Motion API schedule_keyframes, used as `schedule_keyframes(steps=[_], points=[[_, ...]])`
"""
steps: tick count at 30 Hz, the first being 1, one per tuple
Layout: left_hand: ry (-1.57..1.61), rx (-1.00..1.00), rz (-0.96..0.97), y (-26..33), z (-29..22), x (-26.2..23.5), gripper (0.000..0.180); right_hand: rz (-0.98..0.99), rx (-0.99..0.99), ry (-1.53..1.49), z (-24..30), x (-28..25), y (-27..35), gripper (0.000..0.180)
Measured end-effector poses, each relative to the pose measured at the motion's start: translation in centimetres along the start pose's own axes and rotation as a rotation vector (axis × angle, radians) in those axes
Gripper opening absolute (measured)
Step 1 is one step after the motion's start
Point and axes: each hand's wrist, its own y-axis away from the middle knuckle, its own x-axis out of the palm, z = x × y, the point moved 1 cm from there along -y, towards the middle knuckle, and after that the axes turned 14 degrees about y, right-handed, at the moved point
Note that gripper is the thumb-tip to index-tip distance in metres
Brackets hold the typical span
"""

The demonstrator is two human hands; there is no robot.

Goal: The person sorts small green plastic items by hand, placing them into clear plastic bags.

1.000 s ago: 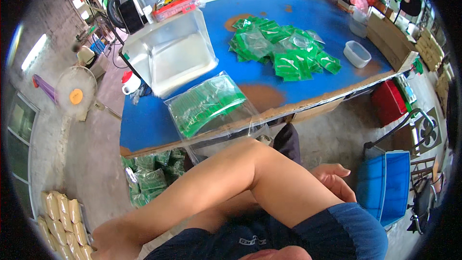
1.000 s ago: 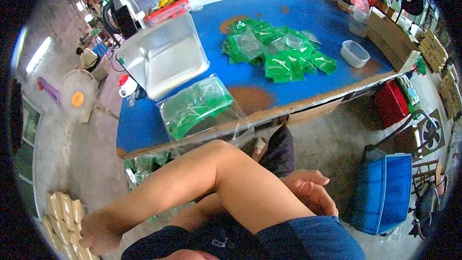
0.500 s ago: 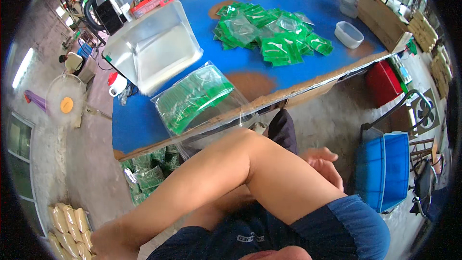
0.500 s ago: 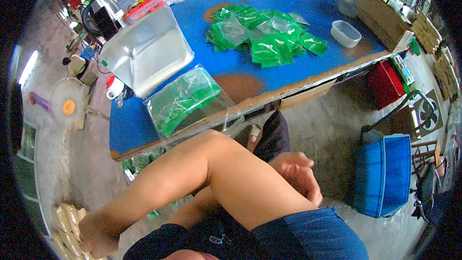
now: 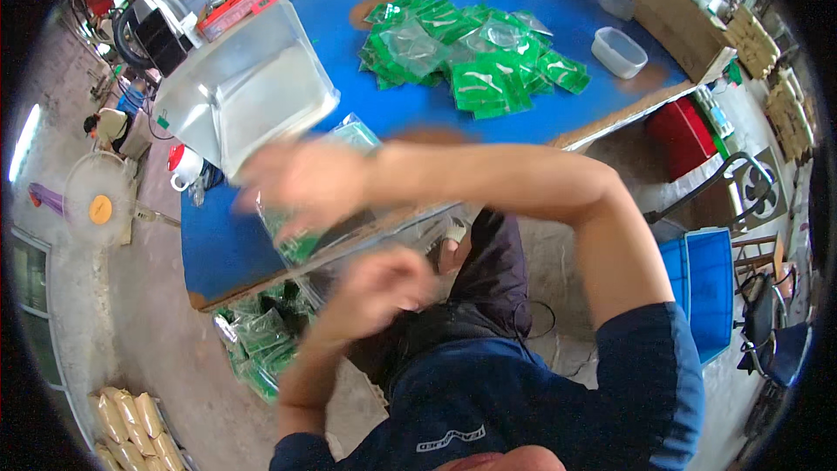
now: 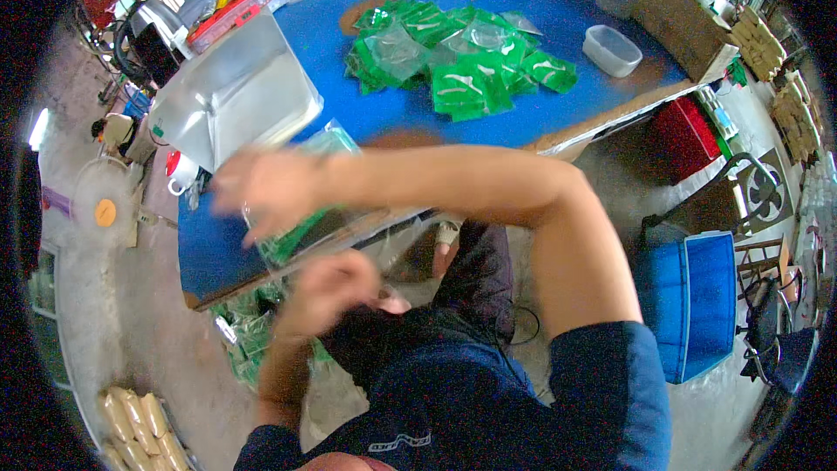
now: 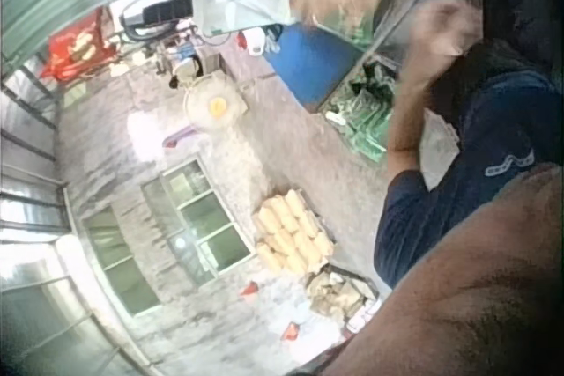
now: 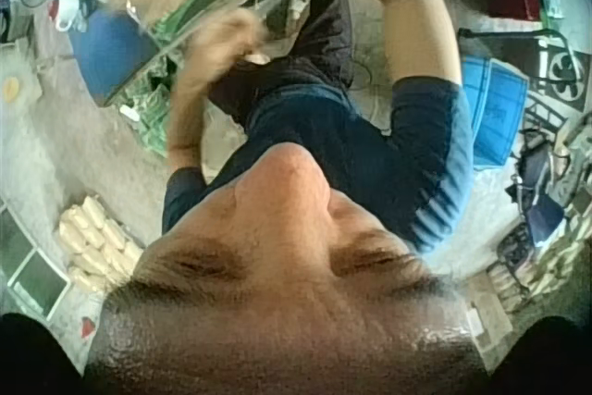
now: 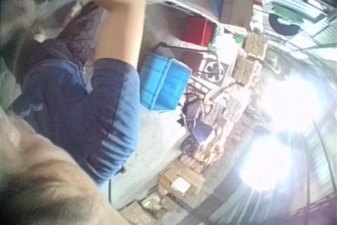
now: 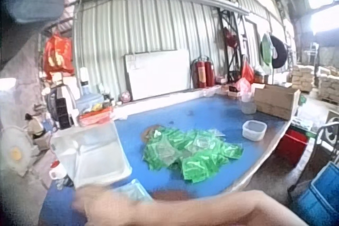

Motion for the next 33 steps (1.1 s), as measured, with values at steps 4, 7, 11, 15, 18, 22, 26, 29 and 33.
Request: schedule_keyframes(steps=[4, 7, 11, 15, 18, 22, 26, 29, 33], points=[[-0.906, 0.652, -0.671, -1.4, -8.2, -9.5, 0.037, 0.198, 0.723, 0.432, -16.4, -4.5, 18.3, 0.087], [-1.688, 0.337, -0.928, -4.7, -4.7, -15.7, 0.071, 0.357, 1.284, 0.555, -22.4, -7.1, 26.4, 0.100], [-1.589, 0.009, -0.852, -7.0, 2.0, -13.9, 0.087, 0.326, 1.651, 0.695, -25.4, -6.4, 30.1, 0.107], [-1.543, -0.049, -0.836, -7.6, 4.1, -13.0, 0.087, 0.572, 1.786, 0.687, -25.4, -4.7, 31.7, 0.105], [-1.631, 0.025, -0.837, -7.5, 3.3, -13.4, 0.085, 0.360, 1.639, 0.774, -25.6, -4.2, 31.9, 0.101], [-1.661, -0.027, -0.885, -5.9, 2.3, -15.9, 0.085, 0.315, 1.514, 0.869, -23.6, -1.3, 30.1, 0.101], [-1.687, -0.068, -0.965, -2.0, 1.3, -19.5, 0.084, 0.296, 1.468, 0.873, -21.2, 1.5, 27.2, 0.102], [-1.669, -0.070, -0.991, 1.7, 1.0, -22.4, 0.084, 0.260, 1.461, 0.795, -18.6, 3.1, 24.2, 0.101], [-1.702, -0.149, -0.946, 5.8, -0.4, -25.1, 0.084, 0.266, 1.440, 0.765, -16.3, 6.0, 21.8, 0.098]])
